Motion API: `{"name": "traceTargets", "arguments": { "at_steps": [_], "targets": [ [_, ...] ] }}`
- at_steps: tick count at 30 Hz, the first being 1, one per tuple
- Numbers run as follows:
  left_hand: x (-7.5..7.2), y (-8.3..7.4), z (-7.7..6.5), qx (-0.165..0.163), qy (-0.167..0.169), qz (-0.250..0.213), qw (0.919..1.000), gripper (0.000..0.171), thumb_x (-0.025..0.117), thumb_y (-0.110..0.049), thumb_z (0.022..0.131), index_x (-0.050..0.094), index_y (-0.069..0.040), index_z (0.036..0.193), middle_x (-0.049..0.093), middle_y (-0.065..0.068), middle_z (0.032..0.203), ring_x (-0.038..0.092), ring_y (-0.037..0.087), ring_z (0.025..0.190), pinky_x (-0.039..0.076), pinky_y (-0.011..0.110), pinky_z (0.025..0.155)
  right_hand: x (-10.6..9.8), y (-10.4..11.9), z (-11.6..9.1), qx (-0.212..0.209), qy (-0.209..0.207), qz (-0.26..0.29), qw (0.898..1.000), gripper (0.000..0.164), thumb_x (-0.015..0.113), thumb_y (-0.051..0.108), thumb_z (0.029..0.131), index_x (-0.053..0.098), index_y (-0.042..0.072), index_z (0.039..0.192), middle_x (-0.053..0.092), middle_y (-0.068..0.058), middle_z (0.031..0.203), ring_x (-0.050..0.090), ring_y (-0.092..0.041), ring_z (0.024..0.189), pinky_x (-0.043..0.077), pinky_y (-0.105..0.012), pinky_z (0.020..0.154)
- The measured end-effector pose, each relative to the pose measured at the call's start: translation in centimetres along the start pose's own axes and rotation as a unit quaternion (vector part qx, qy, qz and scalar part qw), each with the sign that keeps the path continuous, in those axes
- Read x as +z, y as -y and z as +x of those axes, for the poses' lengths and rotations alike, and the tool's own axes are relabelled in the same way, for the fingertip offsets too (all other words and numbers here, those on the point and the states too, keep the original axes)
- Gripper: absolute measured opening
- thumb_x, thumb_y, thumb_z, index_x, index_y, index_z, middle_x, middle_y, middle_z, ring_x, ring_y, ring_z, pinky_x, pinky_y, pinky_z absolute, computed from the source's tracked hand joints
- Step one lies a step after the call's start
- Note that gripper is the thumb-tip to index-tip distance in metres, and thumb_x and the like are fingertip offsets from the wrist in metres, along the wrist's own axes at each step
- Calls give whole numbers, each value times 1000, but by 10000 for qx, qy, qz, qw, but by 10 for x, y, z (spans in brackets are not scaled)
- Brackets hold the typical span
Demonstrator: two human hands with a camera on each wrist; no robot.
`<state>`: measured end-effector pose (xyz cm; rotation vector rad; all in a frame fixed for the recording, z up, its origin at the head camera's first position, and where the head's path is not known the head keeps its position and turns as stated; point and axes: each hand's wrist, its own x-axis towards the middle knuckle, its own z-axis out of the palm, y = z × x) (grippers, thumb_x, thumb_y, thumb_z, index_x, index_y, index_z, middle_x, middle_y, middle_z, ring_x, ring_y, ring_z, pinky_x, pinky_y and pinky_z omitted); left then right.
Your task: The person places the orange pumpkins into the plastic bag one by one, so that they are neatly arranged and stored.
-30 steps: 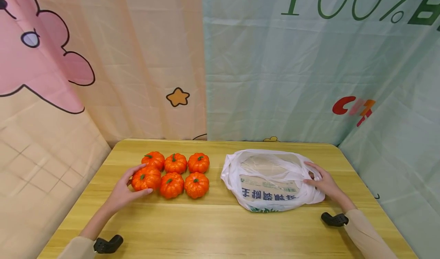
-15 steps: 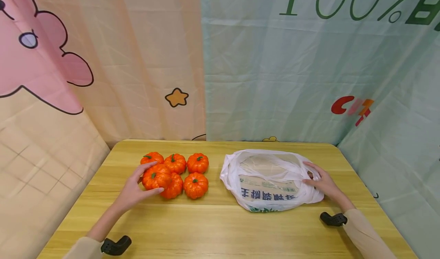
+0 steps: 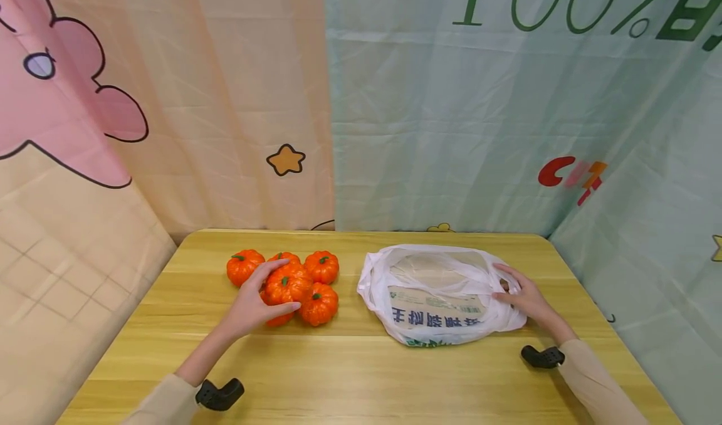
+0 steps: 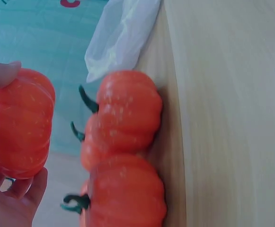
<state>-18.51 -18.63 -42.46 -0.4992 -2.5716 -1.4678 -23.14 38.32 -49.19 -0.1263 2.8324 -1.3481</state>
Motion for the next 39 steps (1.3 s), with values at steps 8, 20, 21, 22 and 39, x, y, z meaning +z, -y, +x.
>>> {"name": "traceTargets", "arguments": {
  "at_steps": [8,20,21,22,39],
  "targets": [
    [28,-17,13,26,137,-233,9996,80,86,-26,70,46,-18,139,47,6,139,48,30,124,44,55,99,-1,-2,1,124,-11,48,9999,72,72,25,86,36,9,147,43,-24,139,49,-1,96,41,-14,79],
    [73,-38,33,-16,269,-446,9986,79,86,-28,69,48,-23,137,48,4,139,50,29,123,47,52,99,0,-3,-1,-56,-16,314,9995,72,71,23,87,35,7,147,27,-23,154,41,3,106,35,-37,102],
    [77,-41,35,-47,285,-494,9984,79,86,-28,69,48,-23,138,49,4,139,50,28,123,47,52,99,0,-3,-1,-48,-24,320,9995,72,71,23,87,36,7,147,28,-22,153,42,5,105,37,-30,100],
    [81,-43,36,-64,303,-541,9981,79,86,-27,69,48,-23,138,49,4,139,50,28,123,47,51,100,0,-4,-1,-38,-32,338,9994,72,71,23,87,36,8,147,29,-22,153,43,7,103,37,-22,97],
    [139,-64,63,-93,578,-1183,9913,77,85,-23,72,48,-16,139,48,8,136,51,29,121,48,51,98,1,2,-2,79,-57,364,9993,73,73,25,85,36,9,147,30,-21,153,41,-2,110,33,-15,91]
  ]
}}
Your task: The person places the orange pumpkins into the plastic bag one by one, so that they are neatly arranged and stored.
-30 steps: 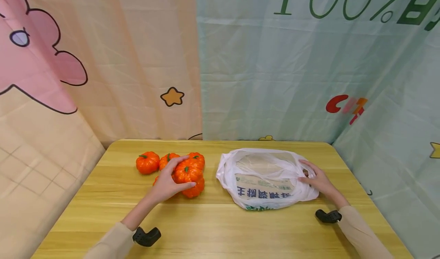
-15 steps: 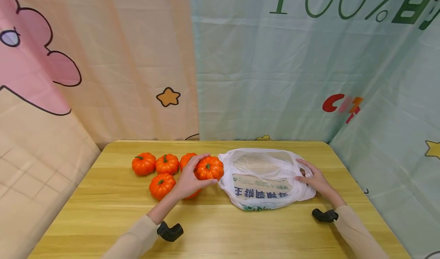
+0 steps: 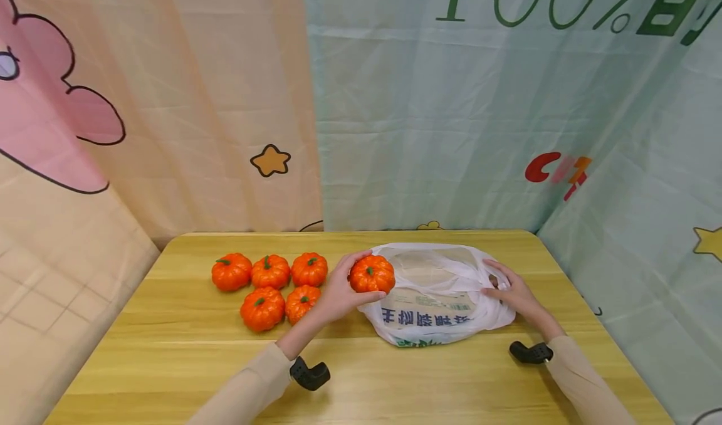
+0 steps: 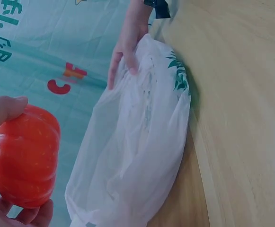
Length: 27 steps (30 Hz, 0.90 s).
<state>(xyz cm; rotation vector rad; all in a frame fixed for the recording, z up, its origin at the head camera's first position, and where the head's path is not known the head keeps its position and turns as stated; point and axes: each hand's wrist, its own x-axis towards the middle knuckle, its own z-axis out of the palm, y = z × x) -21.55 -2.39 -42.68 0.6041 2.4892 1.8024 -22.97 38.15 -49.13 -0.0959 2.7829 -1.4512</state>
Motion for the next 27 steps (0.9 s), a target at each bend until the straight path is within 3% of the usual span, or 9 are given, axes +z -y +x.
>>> {"name": "traceTargets", "arguments": {
  "at_steps": [7,15,27],
  "targets": [
    [20,0,14,193,181,-93,9996,75,84,-20,73,48,-20,138,48,9,136,51,30,121,48,49,98,1,-3,2,-188,51,232,9995,72,72,19,86,36,6,147,34,-24,148,48,9,99,41,-10,82],
    [43,-6,30,109,191,-64,9997,77,83,-22,73,46,-14,140,45,9,142,49,31,125,46,50,101,-1,-3,2,-128,99,310,9994,72,71,18,87,34,6,148,32,-24,149,49,8,95,43,-11,79],
    [77,-16,52,35,215,-160,9996,74,84,-23,72,49,-17,137,49,9,137,51,29,121,50,46,97,0,-1,2,-104,68,274,9995,73,72,18,86,35,7,147,35,-24,147,51,2,97,44,-12,79]
  ]
}}
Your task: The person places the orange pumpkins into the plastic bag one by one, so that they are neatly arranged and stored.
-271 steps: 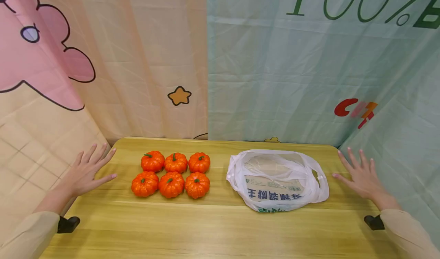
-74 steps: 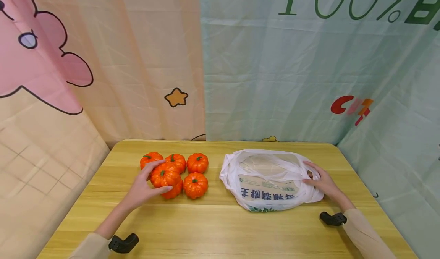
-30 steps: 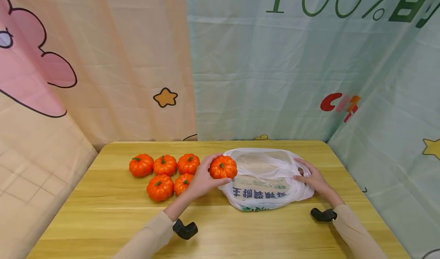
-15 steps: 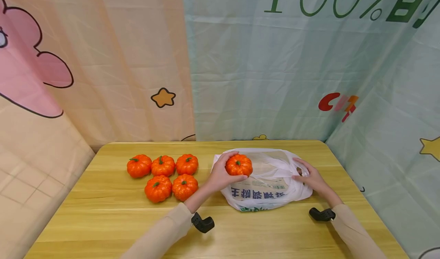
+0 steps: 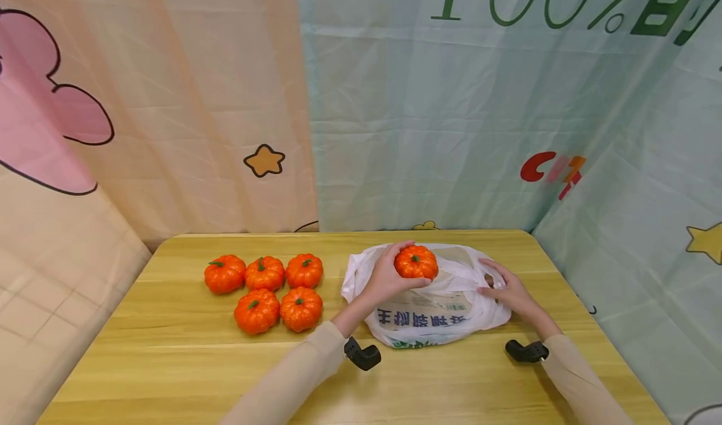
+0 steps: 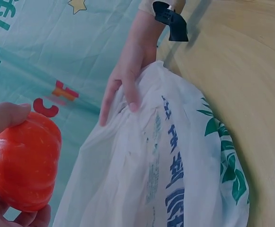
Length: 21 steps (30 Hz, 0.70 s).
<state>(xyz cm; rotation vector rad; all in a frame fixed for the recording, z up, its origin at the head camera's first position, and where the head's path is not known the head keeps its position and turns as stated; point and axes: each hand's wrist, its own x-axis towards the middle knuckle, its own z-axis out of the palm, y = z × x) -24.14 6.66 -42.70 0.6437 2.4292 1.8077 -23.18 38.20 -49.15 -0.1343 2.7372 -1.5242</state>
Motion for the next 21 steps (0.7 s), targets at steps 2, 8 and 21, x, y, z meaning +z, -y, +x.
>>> {"name": "traceTargets", "arguments": {
  "at_steps": [2,8,21],
  "targets": [
    [6,0,3,7,65,39,10000,74,84,-23,72,49,-15,137,50,8,137,52,28,120,50,44,96,0,0,0,8,-3,-34,10000,73,72,18,86,35,7,148,34,-24,148,51,0,97,44,-12,80],
    [24,1,10,41,181,126,9997,76,85,-23,71,48,-14,137,51,6,135,53,25,118,50,39,96,-1,1,1,50,4,-142,9999,73,72,19,86,34,8,148,29,-23,152,51,-4,100,40,-9,82],
    [61,18,28,-70,97,276,9995,76,85,-27,71,48,-16,137,53,5,135,54,24,118,51,38,96,0,1,1,45,45,98,9999,72,70,14,87,34,7,148,20,-25,156,29,-42,136,25,-61,111]
  ]
}}
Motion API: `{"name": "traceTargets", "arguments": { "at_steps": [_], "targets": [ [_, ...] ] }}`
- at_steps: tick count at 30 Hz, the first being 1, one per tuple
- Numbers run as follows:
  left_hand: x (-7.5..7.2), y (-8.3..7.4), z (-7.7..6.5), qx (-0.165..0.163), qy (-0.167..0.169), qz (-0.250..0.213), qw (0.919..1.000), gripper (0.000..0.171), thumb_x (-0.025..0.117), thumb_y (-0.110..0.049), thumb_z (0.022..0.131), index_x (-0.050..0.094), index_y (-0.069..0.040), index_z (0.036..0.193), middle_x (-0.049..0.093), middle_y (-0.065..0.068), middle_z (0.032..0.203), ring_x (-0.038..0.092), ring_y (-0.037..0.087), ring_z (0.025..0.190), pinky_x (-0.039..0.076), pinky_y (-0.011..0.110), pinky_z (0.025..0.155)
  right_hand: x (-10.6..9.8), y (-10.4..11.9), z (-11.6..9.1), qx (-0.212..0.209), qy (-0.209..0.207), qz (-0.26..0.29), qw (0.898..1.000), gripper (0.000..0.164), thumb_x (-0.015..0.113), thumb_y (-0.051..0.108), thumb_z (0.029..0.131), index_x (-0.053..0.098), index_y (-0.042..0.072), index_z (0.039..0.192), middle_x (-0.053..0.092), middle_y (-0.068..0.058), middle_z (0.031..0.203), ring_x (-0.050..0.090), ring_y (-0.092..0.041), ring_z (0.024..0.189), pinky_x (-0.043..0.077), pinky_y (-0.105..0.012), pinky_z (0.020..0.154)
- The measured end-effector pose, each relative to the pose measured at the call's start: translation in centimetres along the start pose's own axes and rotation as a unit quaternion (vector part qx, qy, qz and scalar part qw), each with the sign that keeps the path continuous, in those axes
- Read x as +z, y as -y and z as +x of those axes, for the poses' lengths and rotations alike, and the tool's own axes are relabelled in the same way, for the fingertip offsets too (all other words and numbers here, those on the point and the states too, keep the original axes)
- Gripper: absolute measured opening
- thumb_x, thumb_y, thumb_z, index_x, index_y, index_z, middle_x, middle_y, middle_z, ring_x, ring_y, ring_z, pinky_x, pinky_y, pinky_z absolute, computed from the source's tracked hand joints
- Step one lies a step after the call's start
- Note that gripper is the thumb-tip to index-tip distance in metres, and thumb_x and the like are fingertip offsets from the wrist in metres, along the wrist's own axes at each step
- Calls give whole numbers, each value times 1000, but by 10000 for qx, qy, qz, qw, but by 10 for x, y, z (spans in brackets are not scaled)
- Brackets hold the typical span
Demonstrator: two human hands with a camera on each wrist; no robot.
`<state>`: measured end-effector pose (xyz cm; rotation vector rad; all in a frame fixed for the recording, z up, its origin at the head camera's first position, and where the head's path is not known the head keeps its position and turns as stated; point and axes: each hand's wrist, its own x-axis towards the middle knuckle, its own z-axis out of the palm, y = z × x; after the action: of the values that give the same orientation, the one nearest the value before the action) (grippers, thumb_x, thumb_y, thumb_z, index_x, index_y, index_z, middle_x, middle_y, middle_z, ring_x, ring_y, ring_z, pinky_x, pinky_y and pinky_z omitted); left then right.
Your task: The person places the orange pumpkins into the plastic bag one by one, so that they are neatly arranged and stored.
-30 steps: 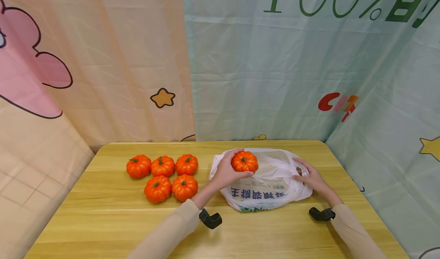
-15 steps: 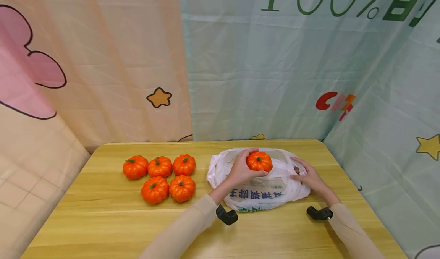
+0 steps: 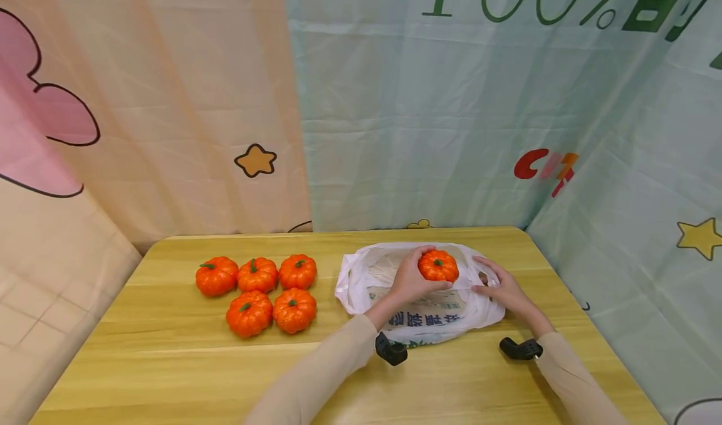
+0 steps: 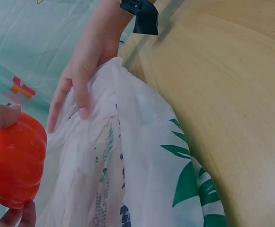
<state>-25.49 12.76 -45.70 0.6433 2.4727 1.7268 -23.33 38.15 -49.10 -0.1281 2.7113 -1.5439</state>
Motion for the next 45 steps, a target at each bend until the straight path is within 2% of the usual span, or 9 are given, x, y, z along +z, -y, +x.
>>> {"name": "traceTargets", "arguments": {
  "at_steps": [4,10,16,27,34,41,45],
  "targets": [
    [7,2,2,-85,-4,-71,9999,75,84,-27,73,48,-16,137,52,5,134,53,24,118,50,40,97,-1,0,-1,12,-28,-103,9999,71,70,15,87,34,7,148,22,-24,156,34,-39,131,30,-58,109],
    [17,5,5,-273,-68,-52,9996,74,83,-27,73,47,-16,138,52,5,135,51,24,120,48,41,100,-1,0,-1,-32,-29,62,10000,72,71,12,86,34,6,147,20,-26,156,23,-45,140,21,-64,111],
    [24,8,8,-431,-145,10,9990,74,84,-27,72,48,-18,137,52,4,135,51,23,120,46,41,102,0,1,-1,-36,-1,129,9999,72,71,11,85,35,6,147,20,-25,156,21,-45,140,19,-65,112],
    [38,20,15,-565,-639,176,9962,63,82,-28,74,53,-23,130,50,4,132,50,22,117,48,41,98,0,1,-1,-32,53,142,9999,72,71,11,86,34,7,147,20,-25,156,21,-45,140,19,-65,112],
    [45,23,16,-539,-764,196,9954,64,81,-28,75,52,-21,132,50,3,132,52,21,118,48,40,100,1,-1,0,-12,55,133,9999,72,71,12,85,35,6,146,20,-25,156,17,-46,142,15,-68,111],
    [49,20,19,-676,-856,168,9939,66,80,-27,76,49,-19,133,50,4,130,53,21,118,48,40,101,1,-1,0,-61,87,190,9998,71,71,12,85,35,6,147,21,-25,156,18,-46,141,15,-68,111],
    [51,19,20,-669,-959,141,9930,67,81,-28,75,48,-15,131,51,6,128,54,22,117,49,39,100,1,-1,0,-68,95,228,9997,71,71,11,86,35,6,147,21,-24,156,22,-43,140,21,-62,112]
  ]
}}
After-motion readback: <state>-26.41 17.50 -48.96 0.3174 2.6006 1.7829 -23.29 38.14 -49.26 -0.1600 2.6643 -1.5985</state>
